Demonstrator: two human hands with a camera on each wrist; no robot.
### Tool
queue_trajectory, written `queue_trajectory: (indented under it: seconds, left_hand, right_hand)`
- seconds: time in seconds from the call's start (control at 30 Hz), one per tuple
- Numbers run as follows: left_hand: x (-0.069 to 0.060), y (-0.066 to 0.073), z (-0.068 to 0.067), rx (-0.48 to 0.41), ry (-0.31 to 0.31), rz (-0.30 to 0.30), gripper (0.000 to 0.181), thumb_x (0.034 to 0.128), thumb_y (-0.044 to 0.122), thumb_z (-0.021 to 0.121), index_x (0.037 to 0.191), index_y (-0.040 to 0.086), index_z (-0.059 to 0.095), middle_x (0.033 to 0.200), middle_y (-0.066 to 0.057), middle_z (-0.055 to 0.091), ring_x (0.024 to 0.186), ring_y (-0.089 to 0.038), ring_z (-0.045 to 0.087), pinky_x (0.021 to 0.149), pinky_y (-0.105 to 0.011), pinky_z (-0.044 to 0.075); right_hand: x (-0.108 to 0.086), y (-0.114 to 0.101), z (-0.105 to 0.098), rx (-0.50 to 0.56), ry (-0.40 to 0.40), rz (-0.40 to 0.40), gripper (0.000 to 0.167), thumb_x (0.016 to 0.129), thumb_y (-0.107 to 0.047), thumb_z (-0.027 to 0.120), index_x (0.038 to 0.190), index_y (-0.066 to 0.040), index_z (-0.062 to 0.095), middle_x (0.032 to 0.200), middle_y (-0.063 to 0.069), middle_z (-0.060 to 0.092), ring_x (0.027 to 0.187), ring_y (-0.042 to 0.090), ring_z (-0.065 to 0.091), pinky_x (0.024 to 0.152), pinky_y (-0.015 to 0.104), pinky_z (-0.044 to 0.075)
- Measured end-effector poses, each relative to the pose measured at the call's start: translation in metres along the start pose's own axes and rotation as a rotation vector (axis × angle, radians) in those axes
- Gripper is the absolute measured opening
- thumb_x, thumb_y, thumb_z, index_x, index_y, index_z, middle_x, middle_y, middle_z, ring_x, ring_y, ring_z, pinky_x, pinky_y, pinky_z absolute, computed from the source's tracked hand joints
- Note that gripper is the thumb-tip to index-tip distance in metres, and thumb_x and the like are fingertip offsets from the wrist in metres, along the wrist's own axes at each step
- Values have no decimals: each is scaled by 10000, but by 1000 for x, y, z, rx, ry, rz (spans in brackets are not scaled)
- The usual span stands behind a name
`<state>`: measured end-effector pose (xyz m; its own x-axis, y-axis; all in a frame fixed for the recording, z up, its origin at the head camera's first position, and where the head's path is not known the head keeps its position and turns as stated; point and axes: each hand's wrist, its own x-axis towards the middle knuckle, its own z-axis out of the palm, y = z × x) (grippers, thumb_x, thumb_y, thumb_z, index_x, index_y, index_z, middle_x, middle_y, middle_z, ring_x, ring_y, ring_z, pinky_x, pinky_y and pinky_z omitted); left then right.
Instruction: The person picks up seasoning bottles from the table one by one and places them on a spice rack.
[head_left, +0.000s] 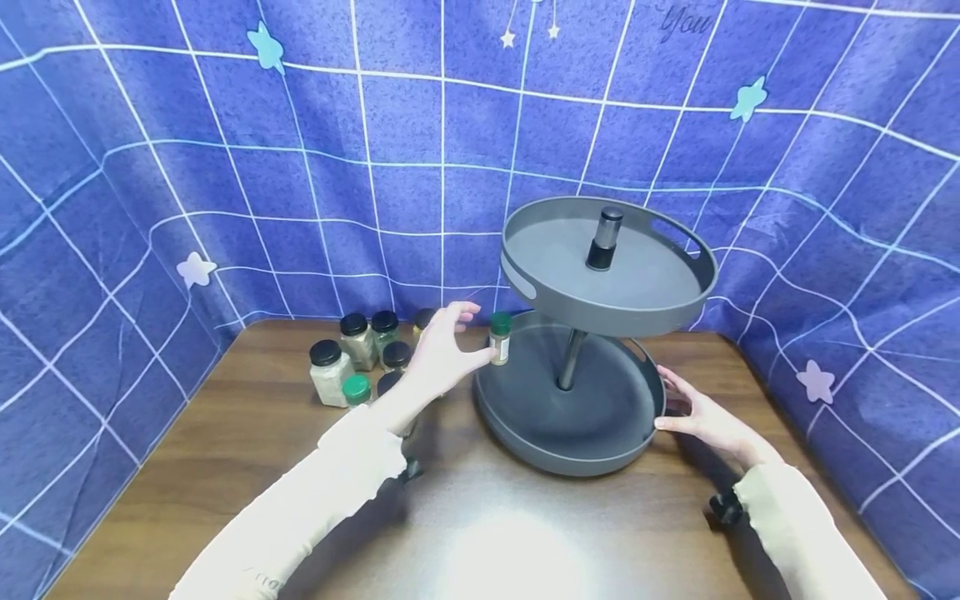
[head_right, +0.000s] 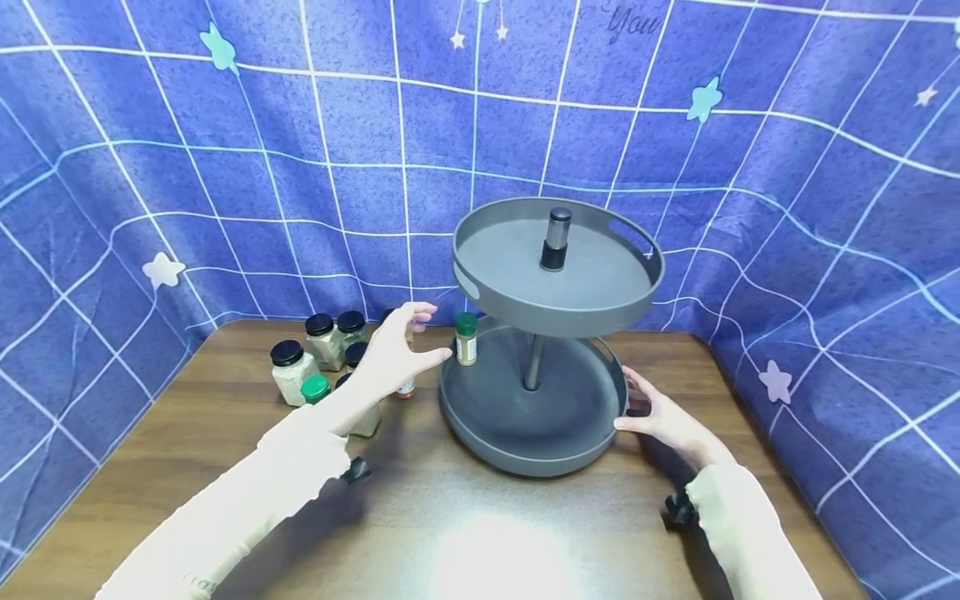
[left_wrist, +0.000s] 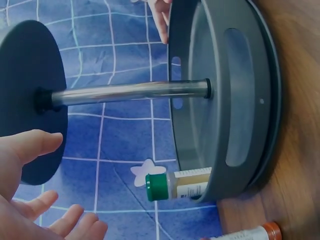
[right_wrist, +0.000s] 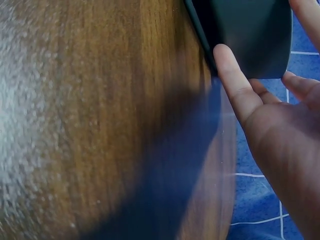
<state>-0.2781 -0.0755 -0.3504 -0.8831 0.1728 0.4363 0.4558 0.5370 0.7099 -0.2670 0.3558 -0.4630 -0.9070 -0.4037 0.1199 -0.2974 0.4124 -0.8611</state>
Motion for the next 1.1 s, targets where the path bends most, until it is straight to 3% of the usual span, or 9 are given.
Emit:
queue_trajectory:
  seconds: [0.13,0.27,0.67,0.83,1.1]
  left_hand:
    - [-10,-2,-10,15,5,23,598,712,247,809,1226,102,542,1189,-91,566,1089,-259,541,949,-378,437]
    - [-21,-5,-19,32,6,49,595,722,246,801,1239,113,537,1208,-71,549,1110,-235,528,966,-383,431]
    - [-47,-17,-46,41,50,106,639,706,209,814,1274,128,531,1237,-54,538,1127,-232,512,930,-410,451]
    - [-54,-27,-58,7,80,94,657,694,159,828,1274,95,527,1273,-60,543,1155,-252,506,974,-437,413]
    - [-69,-48,-72,-25,98,63,666,712,142,817,1293,83,497,1309,-68,511,1168,-260,478,928,-462,434]
  right_hand:
    - [0,-2,1,-5,-9,24,874,838,-49,684,1494,-6,107,1438,344,246,1195,361,437,880,142,424]
    - [0,-2,2,-7,-18,43,877,844,-57,681,1498,-18,99,1441,337,242,1204,465,388,874,137,421]
    - [1,0,1,-18,-10,28,881,838,-57,689,1497,-16,106,1455,326,244,1193,455,408,888,152,427]
    - [1,-2,0,-27,-8,22,880,838,-62,689,1495,-8,106,1451,329,250,1195,488,397,877,122,414]
    - [0,0,0,-52,-10,14,874,843,-66,687,1495,-7,109,1458,325,247,1204,496,394,879,114,408]
